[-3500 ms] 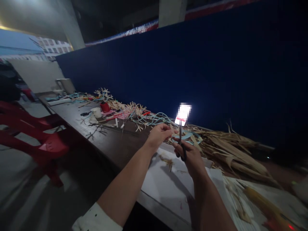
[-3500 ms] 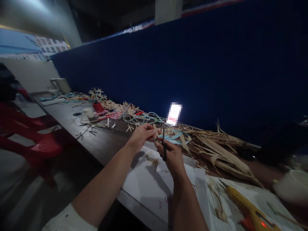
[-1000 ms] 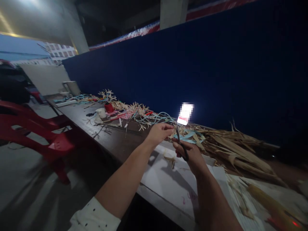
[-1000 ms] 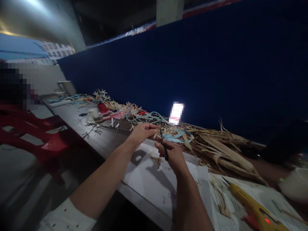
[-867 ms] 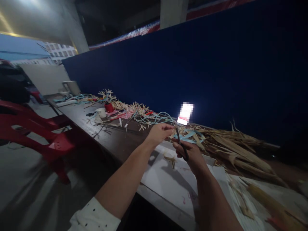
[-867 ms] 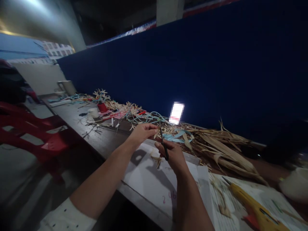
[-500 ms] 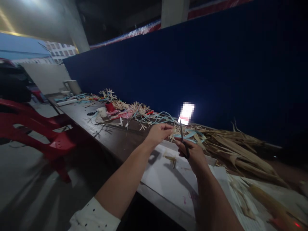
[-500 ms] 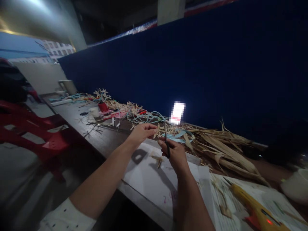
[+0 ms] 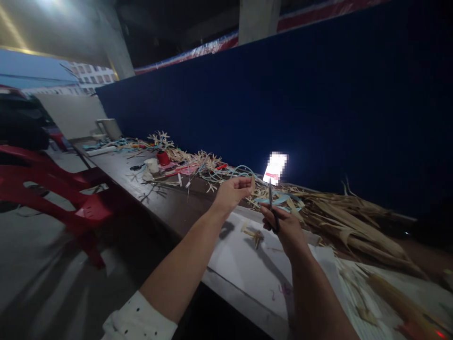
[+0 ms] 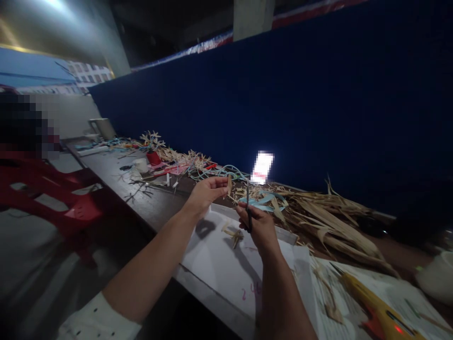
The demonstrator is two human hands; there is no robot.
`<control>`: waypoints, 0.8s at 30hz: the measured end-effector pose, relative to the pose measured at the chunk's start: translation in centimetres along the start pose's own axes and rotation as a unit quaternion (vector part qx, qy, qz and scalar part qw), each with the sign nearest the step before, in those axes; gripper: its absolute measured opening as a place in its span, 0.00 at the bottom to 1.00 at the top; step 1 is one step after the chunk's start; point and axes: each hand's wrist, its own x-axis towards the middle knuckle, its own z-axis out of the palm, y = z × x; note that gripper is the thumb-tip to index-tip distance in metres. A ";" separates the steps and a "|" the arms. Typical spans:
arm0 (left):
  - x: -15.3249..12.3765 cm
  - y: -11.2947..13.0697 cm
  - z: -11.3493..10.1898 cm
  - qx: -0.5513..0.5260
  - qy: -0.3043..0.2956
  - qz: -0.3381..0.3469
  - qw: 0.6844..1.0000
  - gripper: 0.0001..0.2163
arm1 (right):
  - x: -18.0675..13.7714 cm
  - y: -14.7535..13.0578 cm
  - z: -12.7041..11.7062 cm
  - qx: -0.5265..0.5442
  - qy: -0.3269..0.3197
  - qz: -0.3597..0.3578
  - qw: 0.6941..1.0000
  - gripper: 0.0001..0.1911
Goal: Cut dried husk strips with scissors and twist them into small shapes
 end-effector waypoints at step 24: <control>-0.4 -0.1 0.7 -0.013 0.037 -0.039 0.998 0.08 | -0.5 -0.4 0.1 -0.084 -0.115 -0.059 0.988 0.24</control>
